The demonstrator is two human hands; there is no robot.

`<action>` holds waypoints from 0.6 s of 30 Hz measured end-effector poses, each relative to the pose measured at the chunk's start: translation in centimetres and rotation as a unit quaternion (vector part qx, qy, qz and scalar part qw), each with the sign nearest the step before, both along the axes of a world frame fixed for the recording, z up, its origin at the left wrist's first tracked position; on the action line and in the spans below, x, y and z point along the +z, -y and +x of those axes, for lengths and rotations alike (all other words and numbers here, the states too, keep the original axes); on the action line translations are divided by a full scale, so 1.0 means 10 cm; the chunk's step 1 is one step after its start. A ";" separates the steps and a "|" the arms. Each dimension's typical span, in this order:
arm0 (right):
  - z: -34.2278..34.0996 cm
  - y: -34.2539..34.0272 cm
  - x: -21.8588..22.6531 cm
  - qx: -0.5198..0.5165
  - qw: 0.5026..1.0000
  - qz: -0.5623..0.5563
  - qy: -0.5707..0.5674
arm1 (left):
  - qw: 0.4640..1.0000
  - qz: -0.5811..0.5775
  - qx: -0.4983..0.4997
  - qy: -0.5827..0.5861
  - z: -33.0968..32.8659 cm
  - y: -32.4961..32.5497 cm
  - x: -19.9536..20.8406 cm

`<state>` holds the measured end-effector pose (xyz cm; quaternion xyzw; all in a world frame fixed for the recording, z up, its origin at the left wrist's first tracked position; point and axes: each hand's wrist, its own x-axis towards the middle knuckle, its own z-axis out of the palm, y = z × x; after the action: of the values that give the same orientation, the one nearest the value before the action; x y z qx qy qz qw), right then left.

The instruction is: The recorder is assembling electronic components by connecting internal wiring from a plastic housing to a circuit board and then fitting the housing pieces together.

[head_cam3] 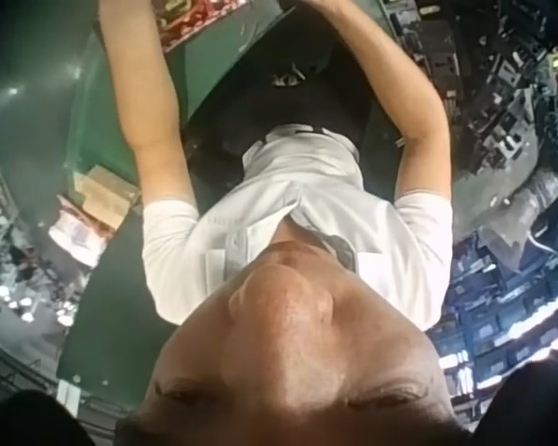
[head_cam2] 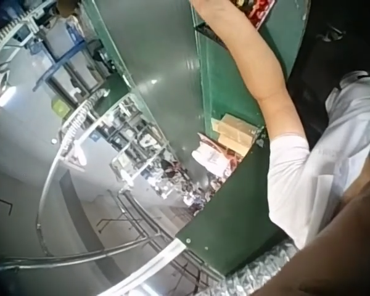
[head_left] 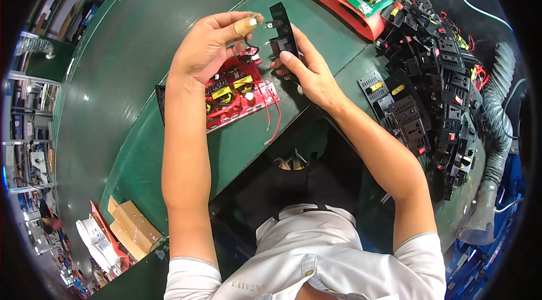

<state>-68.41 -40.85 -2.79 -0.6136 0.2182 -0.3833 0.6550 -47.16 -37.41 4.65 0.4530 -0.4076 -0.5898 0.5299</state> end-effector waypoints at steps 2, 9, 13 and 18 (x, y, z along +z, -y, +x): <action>-0.01 0.00 0.01 0.012 1.000 0.015 -0.009 | 0.996 0.027 0.036 0.081 0.01 0.00 0.00; -0.02 -0.01 0.03 0.017 0.999 0.034 -0.014 | 0.962 0.001 0.102 0.252 -0.11 0.02 -0.03; -0.03 -0.02 0.02 0.028 0.999 0.030 -0.025 | 0.957 0.004 0.086 0.277 -0.10 0.04 -0.08; -0.02 -0.02 0.00 0.015 0.999 0.029 -0.014 | 0.951 0.017 0.066 0.303 -0.10 0.05 -0.10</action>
<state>-68.59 -40.67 -2.75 -0.6031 0.2290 -0.3584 0.6748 -48.12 -37.87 3.61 0.6451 -0.5080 -0.3959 0.4111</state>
